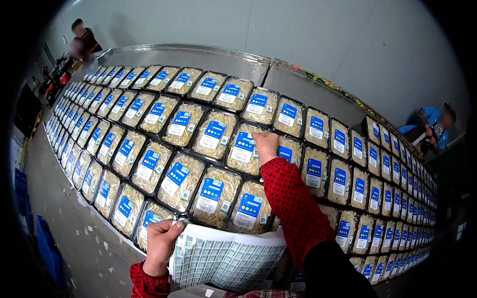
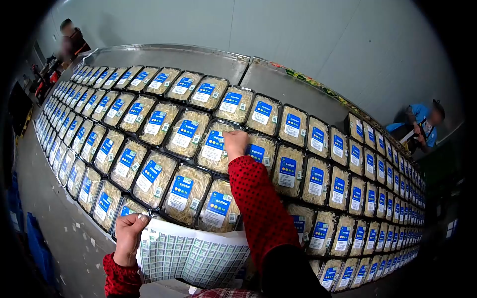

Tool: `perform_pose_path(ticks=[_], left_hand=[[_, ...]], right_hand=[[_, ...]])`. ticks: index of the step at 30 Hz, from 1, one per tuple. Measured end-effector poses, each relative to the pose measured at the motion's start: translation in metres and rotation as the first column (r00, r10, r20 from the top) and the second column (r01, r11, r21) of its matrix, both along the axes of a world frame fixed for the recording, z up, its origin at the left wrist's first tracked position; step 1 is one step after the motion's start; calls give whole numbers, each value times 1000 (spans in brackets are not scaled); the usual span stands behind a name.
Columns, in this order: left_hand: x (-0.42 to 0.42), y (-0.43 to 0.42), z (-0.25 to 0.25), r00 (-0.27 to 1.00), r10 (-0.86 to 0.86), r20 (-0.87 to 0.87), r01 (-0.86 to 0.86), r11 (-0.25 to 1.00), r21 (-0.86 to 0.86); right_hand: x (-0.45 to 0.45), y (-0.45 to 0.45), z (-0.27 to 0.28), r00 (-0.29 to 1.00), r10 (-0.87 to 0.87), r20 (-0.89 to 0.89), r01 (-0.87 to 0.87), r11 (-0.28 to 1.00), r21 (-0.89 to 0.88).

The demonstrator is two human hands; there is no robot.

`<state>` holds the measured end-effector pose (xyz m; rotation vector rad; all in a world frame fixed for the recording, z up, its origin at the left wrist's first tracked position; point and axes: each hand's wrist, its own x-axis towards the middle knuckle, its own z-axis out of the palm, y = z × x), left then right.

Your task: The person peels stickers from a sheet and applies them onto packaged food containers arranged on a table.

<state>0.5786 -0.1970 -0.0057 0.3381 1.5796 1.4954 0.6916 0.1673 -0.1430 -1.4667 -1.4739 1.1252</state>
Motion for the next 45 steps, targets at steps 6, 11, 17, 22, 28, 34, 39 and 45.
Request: perform_pose_path(ticks=[6,11,17,22,28,34,39,45], left_hand=[[-6,7,-2,996,-82,-24,82,997,-5],[-5,3,-12,998,-55,-36,57,996,71],[12,21,1,988,-155,15,154,986,62],[23,28,9,985,-170,14,168,984,65],[27,29,16,981,-192,-14,193,976,106],[36,36,8,978,-207,10,204,973,109],[49,51,17,959,-281,-50,285,950,128],[60,58,24,947,-313,-67,319,939,125]], right_hand=[[-8,-9,13,729,-55,682,-106,975,193],[111,21,33,959,-128,252,59,963,263],[147,17,5,970,-64,-233,72,997,28],[120,15,-6,977,-184,106,167,975,149],[139,11,19,594,-301,746,-44,914,404],[267,50,31,997,-43,58,42,999,3],[259,52,15,988,55,143,-55,998,-5],[241,31,45,675,-21,737,-188,962,199]])
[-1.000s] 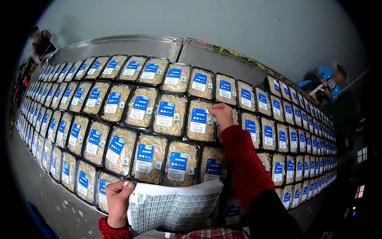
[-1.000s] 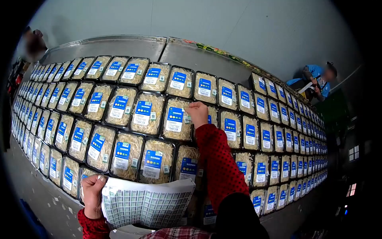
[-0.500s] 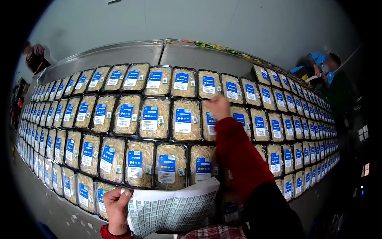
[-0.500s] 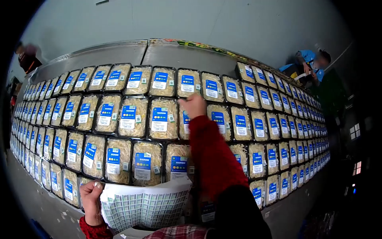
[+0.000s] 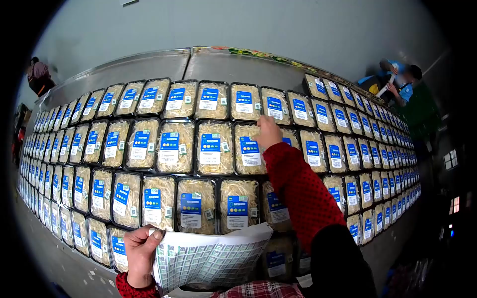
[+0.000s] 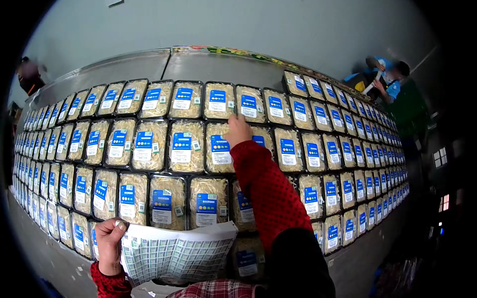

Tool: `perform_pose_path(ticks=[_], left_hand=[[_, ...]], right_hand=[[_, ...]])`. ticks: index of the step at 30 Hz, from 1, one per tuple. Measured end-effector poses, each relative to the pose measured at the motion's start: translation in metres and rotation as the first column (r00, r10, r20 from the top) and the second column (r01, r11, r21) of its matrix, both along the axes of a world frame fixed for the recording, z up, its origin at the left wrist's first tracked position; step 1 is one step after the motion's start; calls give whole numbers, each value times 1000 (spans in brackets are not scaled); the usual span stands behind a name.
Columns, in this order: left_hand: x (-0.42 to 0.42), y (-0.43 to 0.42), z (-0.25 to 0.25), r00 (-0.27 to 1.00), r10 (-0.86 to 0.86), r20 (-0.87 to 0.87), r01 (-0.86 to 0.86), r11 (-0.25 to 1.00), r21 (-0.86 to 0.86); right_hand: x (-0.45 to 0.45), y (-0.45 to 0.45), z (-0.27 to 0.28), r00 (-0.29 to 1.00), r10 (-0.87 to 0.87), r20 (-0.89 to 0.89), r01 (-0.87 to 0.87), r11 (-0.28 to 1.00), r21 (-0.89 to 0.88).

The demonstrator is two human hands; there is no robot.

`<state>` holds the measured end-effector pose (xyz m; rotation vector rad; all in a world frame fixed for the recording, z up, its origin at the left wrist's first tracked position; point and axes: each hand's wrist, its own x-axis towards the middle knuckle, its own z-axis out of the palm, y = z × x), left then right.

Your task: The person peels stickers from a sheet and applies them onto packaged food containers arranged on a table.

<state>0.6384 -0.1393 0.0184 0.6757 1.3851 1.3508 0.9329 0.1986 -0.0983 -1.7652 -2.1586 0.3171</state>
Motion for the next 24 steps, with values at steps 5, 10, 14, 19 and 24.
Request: perform_pose_path(ticks=[5,10,14,19,24], left_hand=[[13,8,-1,998,-56,-19,56,998,0],[35,29,2,992,-128,-13,129,991,21],[48,39,12,985,-172,-3,172,985,-6],[68,56,21,893,-279,-354,310,950,32],[78,68,14,792,-286,-539,433,886,167]], right_hand=[[128,45,6,894,-178,-412,76,964,-254],[145,40,-8,861,-140,-489,-47,936,-350],[135,41,-12,846,-177,-503,-33,924,-380],[126,24,-27,997,11,-79,5,979,202],[28,-111,112,649,273,-710,-586,775,-238]])
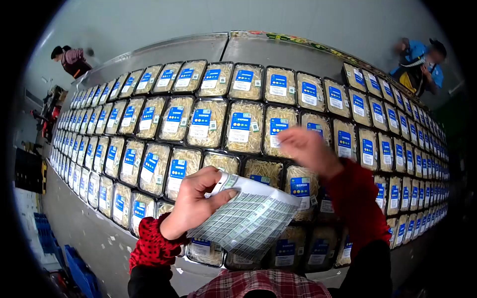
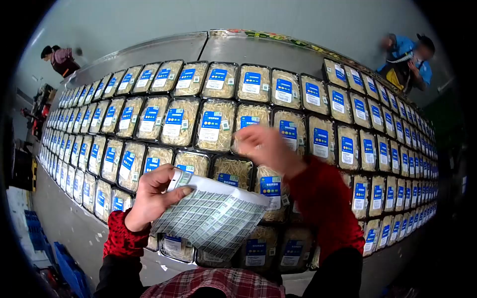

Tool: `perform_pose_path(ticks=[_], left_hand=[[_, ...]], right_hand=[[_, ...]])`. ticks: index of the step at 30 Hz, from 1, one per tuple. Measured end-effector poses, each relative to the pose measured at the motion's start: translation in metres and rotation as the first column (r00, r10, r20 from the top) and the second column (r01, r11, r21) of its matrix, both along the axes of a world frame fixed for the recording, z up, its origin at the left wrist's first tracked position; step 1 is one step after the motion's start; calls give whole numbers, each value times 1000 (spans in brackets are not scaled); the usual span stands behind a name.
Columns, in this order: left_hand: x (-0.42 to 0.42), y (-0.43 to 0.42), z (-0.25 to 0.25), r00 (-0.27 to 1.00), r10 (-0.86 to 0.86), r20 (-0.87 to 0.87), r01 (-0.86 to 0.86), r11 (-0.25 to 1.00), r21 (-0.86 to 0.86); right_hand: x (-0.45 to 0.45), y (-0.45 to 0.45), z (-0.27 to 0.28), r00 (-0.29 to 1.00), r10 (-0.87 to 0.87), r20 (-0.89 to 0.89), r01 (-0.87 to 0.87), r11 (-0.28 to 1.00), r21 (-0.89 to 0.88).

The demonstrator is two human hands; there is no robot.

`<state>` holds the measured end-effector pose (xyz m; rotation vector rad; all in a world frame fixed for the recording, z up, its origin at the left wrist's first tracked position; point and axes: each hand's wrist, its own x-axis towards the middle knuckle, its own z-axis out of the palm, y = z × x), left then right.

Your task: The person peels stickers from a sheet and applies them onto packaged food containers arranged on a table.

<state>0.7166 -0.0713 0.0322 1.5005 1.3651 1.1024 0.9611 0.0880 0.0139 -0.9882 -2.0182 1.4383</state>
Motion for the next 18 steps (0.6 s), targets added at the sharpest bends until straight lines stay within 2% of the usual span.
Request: perform_pose_path(ticks=[1,2,3,5,7,9,11,13,15,16,17,18], left_hand=[[6,2,6,1000,-19,-9,19,1000,4],[13,2,14,999,-20,-49,22,998,52],[20,1,22,996,-16,-88,25,994,103],[29,-3,38,991,-35,-130,50,992,112],[39,-3,43,964,7,-264,48,979,200],[44,-2,36,966,26,-257,9,991,136],[52,0,23,998,46,-53,-43,998,48],[66,0,29,999,36,-39,-37,999,-37],[71,-4,40,992,76,-103,-88,989,-118],[71,-8,45,994,103,-25,-106,983,-152],[72,-11,51,990,133,52,-121,975,-185],[73,-13,54,984,137,113,-113,974,-196]], right_hand=[[-14,-28,19,986,136,-94,-130,990,62],[-26,-46,31,972,205,-119,-174,957,231],[-31,-58,41,956,225,-190,-173,951,254],[-31,-71,54,972,199,-124,-164,956,244],[-26,-78,51,976,152,-156,-70,898,435],[-15,-87,55,985,86,-147,31,759,650],[-9,-91,46,990,30,-140,87,651,754],[13,-85,45,941,100,-323,124,785,606],[75,-34,12,895,-180,-408,282,938,204],[117,2,-1,844,-435,-312,465,885,24],[166,38,-27,782,-616,-96,623,769,140],[202,60,-57,713,-698,-61,701,711,53]])
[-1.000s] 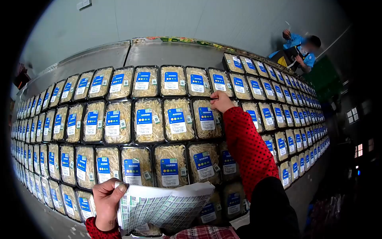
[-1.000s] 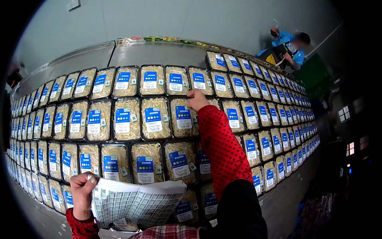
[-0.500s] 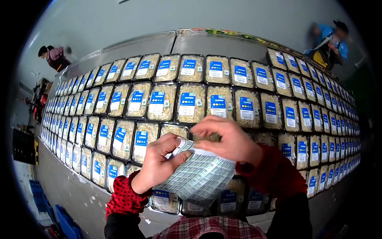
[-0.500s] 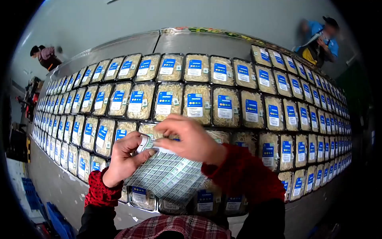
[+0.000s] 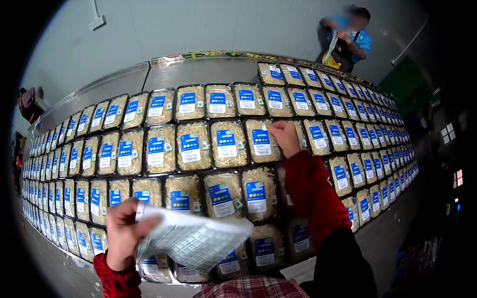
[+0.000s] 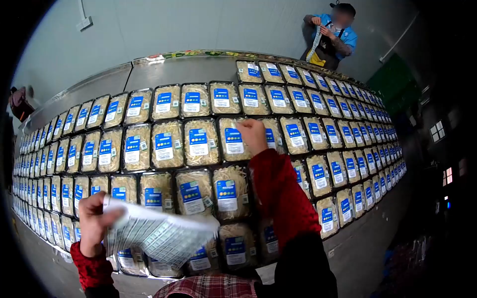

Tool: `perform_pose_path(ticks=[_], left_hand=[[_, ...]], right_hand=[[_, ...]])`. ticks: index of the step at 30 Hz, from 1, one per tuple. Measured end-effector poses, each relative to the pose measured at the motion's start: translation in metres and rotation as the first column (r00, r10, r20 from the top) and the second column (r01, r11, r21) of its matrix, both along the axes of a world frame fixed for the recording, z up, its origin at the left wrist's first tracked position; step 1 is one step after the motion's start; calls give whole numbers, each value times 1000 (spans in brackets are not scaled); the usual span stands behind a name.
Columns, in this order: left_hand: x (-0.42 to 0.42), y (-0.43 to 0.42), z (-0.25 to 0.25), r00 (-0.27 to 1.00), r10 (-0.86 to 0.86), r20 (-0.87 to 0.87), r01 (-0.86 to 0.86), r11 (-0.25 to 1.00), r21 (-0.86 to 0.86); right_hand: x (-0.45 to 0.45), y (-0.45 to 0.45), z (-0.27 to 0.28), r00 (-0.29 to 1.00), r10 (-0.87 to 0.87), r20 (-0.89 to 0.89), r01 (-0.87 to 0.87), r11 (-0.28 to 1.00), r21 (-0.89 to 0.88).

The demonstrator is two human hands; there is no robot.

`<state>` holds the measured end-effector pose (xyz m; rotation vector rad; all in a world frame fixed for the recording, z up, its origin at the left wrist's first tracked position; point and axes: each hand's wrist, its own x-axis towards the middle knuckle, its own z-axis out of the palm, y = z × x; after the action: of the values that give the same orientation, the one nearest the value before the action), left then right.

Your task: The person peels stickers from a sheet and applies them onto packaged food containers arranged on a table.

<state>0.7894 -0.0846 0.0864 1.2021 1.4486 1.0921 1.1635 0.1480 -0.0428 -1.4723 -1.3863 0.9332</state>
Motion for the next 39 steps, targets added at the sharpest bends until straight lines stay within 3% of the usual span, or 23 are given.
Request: perform_pose_path(ticks=[2,7,9,11,13,14,15,17,18,19,21,23,24,28,29,31,32,33,35,36,39], left_hand=[[9,-3,7,994,-1,107,-1,1000,18],[41,7,3,979,9,206,-17,999,42],[48,13,-6,965,35,261,-26,999,-39],[68,24,-17,950,102,295,-108,994,5],[70,35,-32,945,53,322,-68,997,37],[71,41,-37,923,121,364,-124,992,-14],[71,45,-43,896,194,399,-179,981,-77],[60,52,-71,954,145,261,-164,985,51],[58,55,-80,933,157,323,-180,983,40],[60,57,-77,903,214,372,-198,977,-81],[70,66,-73,898,321,300,-277,944,-179],[59,74,-94,829,339,444,-271,939,-210],[59,75,-93,804,357,476,-269,931,-245],[58,73,-94,794,313,522,-244,949,-198],[62,70,-90,797,204,568,-170,979,-113],[61,68,-97,904,146,402,-161,987,4],[56,63,-97,892,174,417,-147,984,-97],[56,62,-99,892,174,418,-148,984,-95],[59,61,-103,823,254,507,-242,966,-92],[62,63,-101,834,310,457,-302,949,-92],[56,60,-103,832,297,469,-300,951,-70]], right_hand=[[41,31,-56,996,-77,44,79,996,-44],[38,58,-83,993,-47,112,50,998,-24],[29,60,-77,979,-28,202,41,997,-59],[26,59,-75,957,-11,289,48,992,-120],[22,56,-76,824,-2,567,43,997,-58],[23,61,-71,667,52,743,81,987,-142],[25,51,-53,653,1,758,56,997,-50],[43,38,-26,779,182,599,-171,982,-76],[35,16,2,879,383,284,-368,924,-108],[30,-16,26,839,541,-67,-545,835,-76],[31,-62,40,651,755,-82,-757,654,12],[36,-88,48,629,733,259,-752,658,-36],[37,-96,47,700,672,243,-677,732,-76],[47,-100,29,736,644,207,-647,760,-63],[51,-98,23,758,642,117,-638,766,-72],[58,-94,20,776,629,28,-626,776,-79],[60,-92,21,768,637,-59,-640,761,-111],[61,-90,22,754,641,-146,-657,741,-142],[56,-94,29,745,664,-66,-667,739,-90],[54,-95,31,735,678,11,-677,735,-39],[50,-96,28,738,674,35,-674,739,-22]])
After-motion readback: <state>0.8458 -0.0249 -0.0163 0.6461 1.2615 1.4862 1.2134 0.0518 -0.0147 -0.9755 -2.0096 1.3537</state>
